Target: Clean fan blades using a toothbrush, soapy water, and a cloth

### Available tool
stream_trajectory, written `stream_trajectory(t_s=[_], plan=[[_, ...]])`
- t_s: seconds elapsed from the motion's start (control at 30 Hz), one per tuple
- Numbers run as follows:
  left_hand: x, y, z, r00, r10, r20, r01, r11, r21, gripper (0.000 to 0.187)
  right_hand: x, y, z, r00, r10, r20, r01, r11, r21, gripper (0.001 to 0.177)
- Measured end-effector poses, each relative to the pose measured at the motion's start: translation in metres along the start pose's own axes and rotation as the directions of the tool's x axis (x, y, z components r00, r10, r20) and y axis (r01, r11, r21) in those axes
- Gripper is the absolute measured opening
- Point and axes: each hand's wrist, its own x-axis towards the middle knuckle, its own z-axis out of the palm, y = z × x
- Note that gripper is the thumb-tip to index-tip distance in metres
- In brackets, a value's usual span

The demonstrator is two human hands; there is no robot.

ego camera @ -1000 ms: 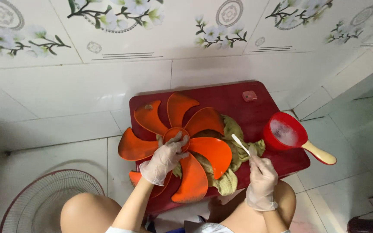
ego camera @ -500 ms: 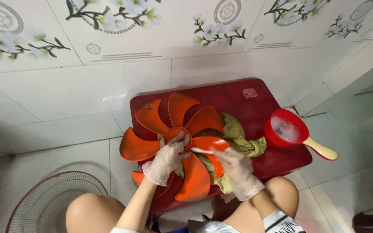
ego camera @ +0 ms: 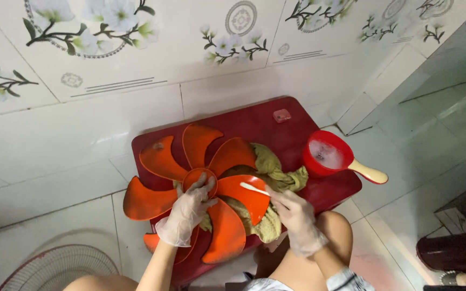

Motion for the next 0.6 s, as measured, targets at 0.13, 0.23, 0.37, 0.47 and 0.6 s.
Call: stream_trajectory(t_s=[0.13,0.23,0.37,0.47,0.6], plan=[[0.002,0.002,0.019,0.853,-0.179,-0.491,-0.135,0.833,-0.537,0.052,-0.002,0.007,-0.017,0.994,-0.074,-0.078,0.078,0.996,0.045,0.014],[-0.003,0.011,0.012,0.874,-0.185,-0.450,-0.108,0.829,-0.549,0.045,-0.018,0.028,-0.003,0.989,-0.141,0.037,0.140,0.990,0.030,0.012],[-0.001,0.006,0.006,0.914,-0.195,-0.356,-0.003,0.873,-0.487,0.057,-0.010,-0.023,-0.035,0.975,-0.222,0.027,0.219,0.973,0.074,0.012],[-0.012,0.011,-0.005,0.911,-0.179,-0.373,0.008,0.910,-0.415,0.049,0.025,0.054,-0.056,0.850,-0.418,-0.320,0.259,0.861,-0.438,0.013],[-0.018,0.016,-0.013,0.899,-0.172,-0.403,-0.002,0.917,-0.398,0.032,0.065,0.087,-0.097,0.822,-0.443,-0.357,-0.164,0.417,-0.894,0.017]])
